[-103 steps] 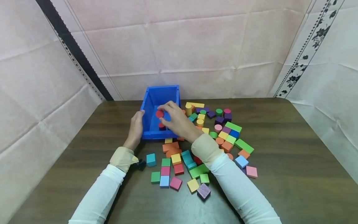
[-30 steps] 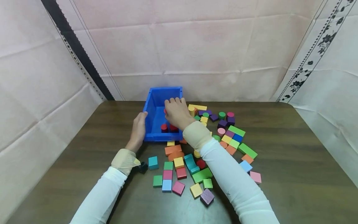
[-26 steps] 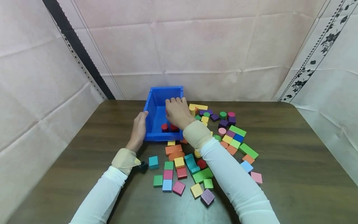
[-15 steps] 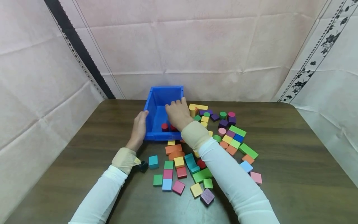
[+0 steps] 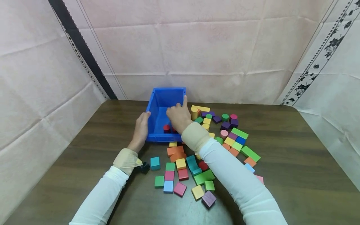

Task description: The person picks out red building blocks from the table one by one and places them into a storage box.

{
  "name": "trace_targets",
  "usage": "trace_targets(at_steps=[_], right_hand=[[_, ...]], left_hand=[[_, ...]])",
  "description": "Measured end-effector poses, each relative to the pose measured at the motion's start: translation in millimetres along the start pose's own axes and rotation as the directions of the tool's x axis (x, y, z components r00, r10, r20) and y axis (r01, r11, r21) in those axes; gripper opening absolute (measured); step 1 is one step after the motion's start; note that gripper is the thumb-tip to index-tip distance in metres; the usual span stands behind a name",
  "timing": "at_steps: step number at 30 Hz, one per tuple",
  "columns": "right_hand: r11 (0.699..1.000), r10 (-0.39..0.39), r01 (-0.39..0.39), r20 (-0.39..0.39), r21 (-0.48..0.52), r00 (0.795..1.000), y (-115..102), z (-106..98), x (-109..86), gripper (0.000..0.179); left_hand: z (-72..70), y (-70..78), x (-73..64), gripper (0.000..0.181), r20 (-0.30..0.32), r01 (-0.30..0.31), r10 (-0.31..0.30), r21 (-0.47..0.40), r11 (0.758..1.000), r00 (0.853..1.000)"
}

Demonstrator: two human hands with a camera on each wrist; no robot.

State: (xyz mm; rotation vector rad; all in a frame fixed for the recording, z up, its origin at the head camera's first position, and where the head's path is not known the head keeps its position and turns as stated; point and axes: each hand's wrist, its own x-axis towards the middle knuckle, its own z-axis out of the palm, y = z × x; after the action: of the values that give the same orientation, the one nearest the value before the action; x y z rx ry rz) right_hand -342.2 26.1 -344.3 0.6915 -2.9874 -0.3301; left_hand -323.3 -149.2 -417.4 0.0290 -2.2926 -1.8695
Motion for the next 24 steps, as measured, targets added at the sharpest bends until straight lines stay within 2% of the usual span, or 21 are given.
trace_targets(at_steps=[7, 18, 24], right_hand=[[0.999, -0.037, 0.037, 0.007, -0.010, 0.999, 0, -3, 0.0, 0.048], [0.986, -0.053, 0.060, 0.045, -0.155, 0.998, -2, -4, 5.6, 0.038], [0.975, -0.058, 0.069, 0.056, -0.211, 0.997, -1, -6, 9.5, 0.027]], left_hand=[[-0.7, -0.5, -0.2, 0.063, 0.005, 0.011, -0.011, 0.014, 1.000, 1.000], [-0.2, -0.3, -0.1, 0.060, -0.006, -0.007, 0.007, 0.000, 1.000, 1.000], [0.6, 0.0, -0.7, 0.060, 0.003, -0.006, 0.006, -0.004, 1.000, 1.000]])
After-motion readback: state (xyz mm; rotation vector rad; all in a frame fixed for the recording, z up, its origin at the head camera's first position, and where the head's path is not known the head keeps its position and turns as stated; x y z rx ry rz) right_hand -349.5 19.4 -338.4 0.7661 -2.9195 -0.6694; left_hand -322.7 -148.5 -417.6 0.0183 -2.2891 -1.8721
